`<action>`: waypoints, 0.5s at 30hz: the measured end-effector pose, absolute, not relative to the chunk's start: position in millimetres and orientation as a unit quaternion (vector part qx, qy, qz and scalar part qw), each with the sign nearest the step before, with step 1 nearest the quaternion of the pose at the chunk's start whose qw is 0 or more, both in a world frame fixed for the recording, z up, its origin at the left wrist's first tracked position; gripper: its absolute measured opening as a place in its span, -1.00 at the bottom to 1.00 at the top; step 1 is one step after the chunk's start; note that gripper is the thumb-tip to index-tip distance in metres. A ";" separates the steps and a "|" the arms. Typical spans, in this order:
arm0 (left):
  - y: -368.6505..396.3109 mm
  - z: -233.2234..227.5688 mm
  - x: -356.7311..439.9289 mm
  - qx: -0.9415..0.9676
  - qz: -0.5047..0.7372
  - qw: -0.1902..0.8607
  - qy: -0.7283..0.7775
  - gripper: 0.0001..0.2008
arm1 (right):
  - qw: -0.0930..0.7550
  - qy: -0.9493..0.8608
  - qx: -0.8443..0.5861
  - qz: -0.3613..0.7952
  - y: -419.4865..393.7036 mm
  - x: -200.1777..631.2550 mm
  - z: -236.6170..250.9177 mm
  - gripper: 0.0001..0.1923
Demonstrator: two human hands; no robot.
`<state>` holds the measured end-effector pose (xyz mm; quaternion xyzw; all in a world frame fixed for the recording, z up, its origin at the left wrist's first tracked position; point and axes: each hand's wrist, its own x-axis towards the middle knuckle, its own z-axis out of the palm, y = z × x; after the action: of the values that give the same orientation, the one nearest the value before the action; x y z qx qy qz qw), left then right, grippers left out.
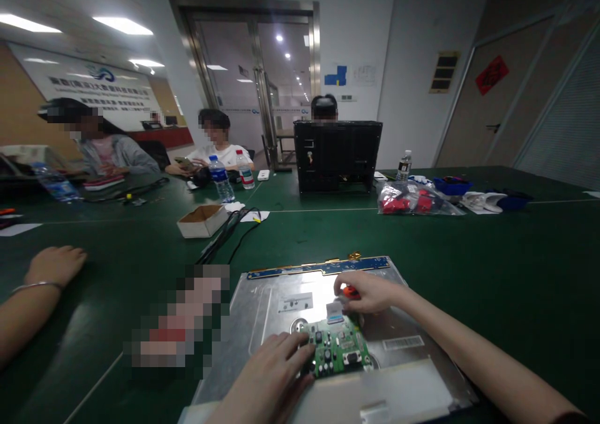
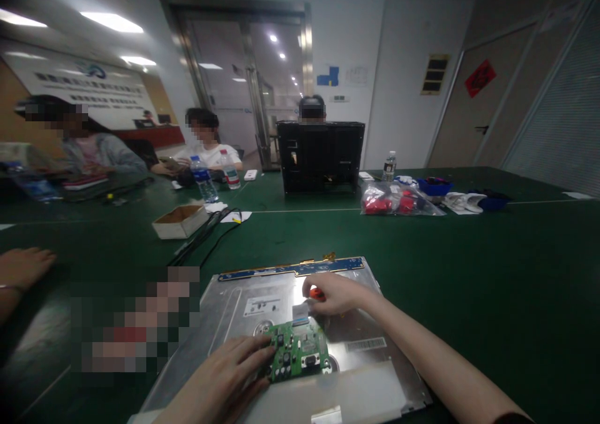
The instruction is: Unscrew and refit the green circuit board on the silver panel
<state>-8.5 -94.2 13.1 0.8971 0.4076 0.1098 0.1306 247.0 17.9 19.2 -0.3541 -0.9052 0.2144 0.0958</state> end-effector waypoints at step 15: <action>-92.5 5.3 -13.0 0.905 0.162 0.117 0.376 -0.68 | 0.104 -0.840 -0.530 0.047 19.7 261.0 6.1 -0.87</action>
<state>-13.0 -92.5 5.3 0.9047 0.3761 0.1622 0.1173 261.0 19.7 6.1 -0.5297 -0.8405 0.0470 0.1038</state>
